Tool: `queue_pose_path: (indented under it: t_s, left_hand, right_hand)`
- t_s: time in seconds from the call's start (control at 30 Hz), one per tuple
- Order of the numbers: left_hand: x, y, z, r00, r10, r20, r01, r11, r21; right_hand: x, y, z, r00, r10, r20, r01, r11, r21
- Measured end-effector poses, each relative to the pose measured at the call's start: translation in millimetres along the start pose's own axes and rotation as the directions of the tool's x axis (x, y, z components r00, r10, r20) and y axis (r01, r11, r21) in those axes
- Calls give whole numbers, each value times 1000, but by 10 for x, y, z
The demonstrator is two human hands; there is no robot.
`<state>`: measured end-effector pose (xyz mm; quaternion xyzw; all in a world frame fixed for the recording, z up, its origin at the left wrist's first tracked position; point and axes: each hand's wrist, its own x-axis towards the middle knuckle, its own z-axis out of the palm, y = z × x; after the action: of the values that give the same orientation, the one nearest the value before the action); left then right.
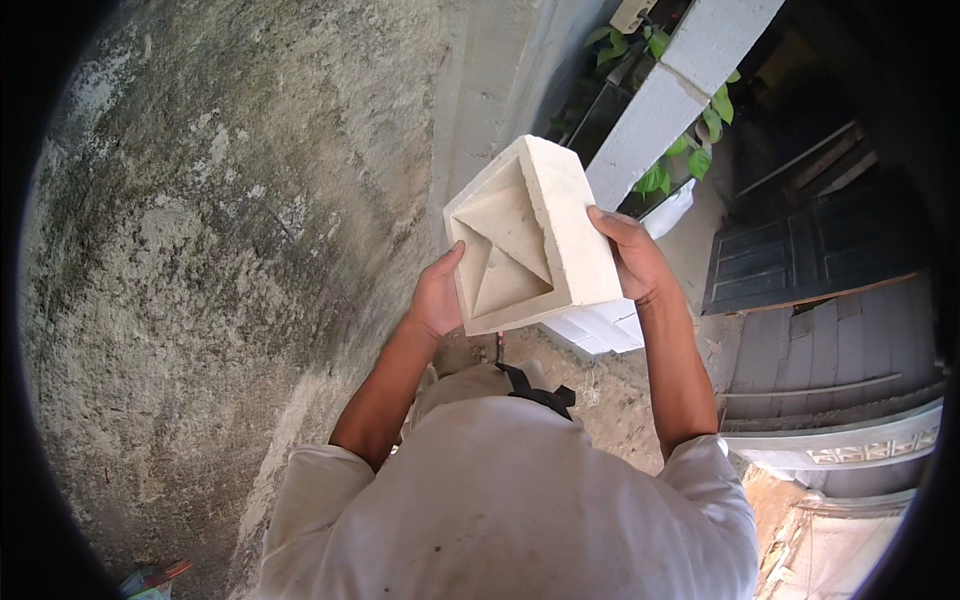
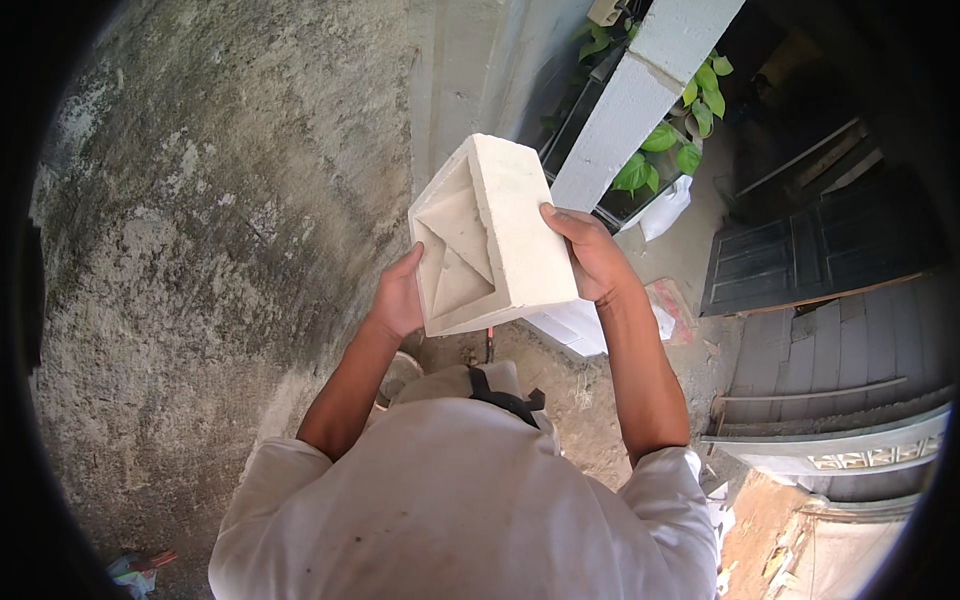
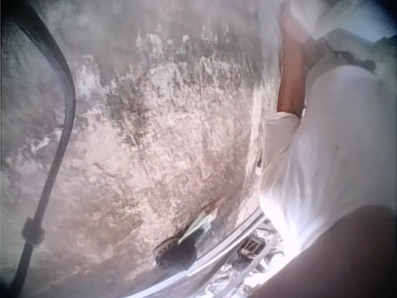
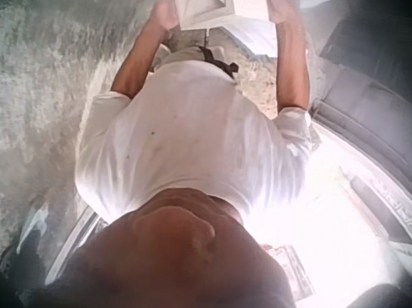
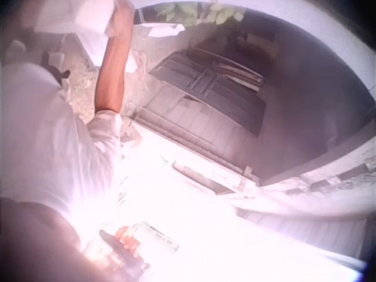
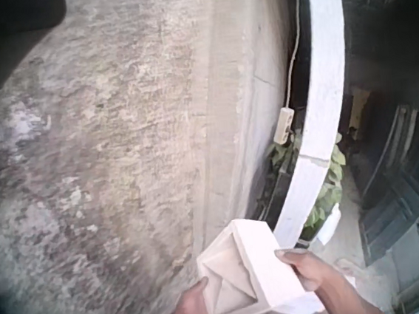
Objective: The person prepares a bucket of cement and applies it to a wall section using a trowel. They then pick up a decorative geometric tile, apply cement to its back, and press it onto the wall. The person repeats this process, carefully aligning the tiles to form a pattern.
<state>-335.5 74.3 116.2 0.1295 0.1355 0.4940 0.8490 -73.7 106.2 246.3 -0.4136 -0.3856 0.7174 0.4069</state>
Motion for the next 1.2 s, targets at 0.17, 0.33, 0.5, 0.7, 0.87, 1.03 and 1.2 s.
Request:
queue_pose_path:
  t_s: [0.17, 0.33, 0.5, 0.7, 0.87, 1.03, 1.2]
  left_hand:
    - [250, -113, -198, 998, -61, 21, 62, 998, -26]
    - [276, -69, -189, 996, -89, 4, 90, 995, -52]
    - [222, 122, -63, 992, 129, -8, -129, 991, 32]
    - [-50, 683, 829, 747, 630, 210, -558, 423, 714]
    - [-234, 1046, 1601, 581, 606, 544, -554, -195, 809]
    - [-264, 1275, 2006, 460, 499, 734, -621, -411, 668]
    - [-176, 1332, 1965, 451, 500, 740, -652, -382, 655]
  right_hand:
    - [310, -369, 443, 1000, 19, -3, -19, 997, -73]
    - [474, -390, 540, 999, 24, 27, -22, 998, -52]
    - [184, -392, 416, 979, -42, 201, 69, 989, -129]
    - [53, -61, 475, 874, -464, -141, 483, 862, 158]
    - [143, 190, 181, 713, -676, -187, 699, 707, 109]
    - [272, 182, 10, 619, -785, -9, 737, 577, 351]
    - [216, 55, 324, 604, -779, -171, 797, 586, 148]
